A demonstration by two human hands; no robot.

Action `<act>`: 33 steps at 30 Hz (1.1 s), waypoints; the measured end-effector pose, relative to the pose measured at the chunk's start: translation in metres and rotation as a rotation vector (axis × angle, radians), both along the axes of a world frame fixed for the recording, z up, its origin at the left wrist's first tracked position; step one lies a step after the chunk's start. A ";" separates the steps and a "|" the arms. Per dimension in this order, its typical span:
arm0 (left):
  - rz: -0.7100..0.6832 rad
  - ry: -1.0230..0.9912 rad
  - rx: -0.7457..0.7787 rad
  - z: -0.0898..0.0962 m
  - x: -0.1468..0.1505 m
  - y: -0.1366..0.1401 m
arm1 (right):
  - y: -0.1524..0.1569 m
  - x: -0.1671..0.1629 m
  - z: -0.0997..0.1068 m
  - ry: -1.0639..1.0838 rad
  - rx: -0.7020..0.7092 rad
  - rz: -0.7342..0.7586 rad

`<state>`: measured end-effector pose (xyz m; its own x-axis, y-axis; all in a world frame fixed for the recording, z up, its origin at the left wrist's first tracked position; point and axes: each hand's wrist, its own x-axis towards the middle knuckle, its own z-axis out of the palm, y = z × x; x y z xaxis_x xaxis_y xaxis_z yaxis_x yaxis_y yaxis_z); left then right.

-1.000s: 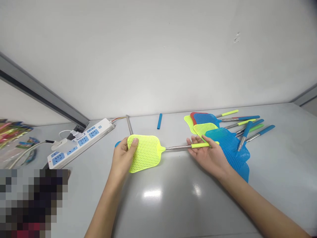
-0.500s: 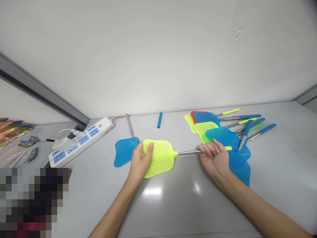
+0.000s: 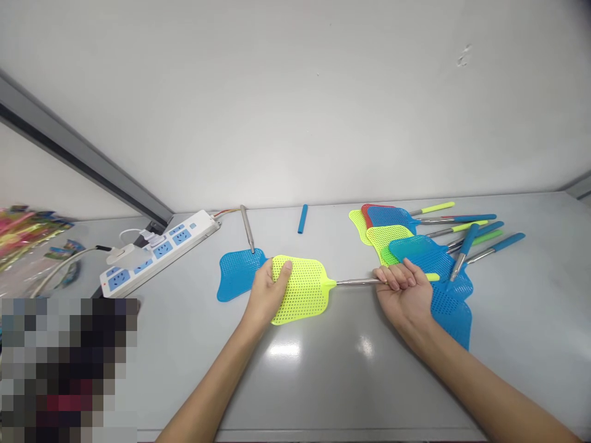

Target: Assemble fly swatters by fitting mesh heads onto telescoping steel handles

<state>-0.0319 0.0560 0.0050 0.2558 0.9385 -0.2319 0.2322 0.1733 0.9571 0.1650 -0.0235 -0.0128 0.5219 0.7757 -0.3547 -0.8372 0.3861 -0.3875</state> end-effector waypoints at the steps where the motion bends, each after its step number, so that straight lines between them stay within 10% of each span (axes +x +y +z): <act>1: -0.003 0.001 0.010 0.000 0.000 0.000 | 0.000 0.000 0.000 -0.001 -0.001 -0.002; 33: 0.048 -0.110 -0.144 0.003 0.004 -0.004 | 0.002 0.017 0.005 0.175 -0.021 0.118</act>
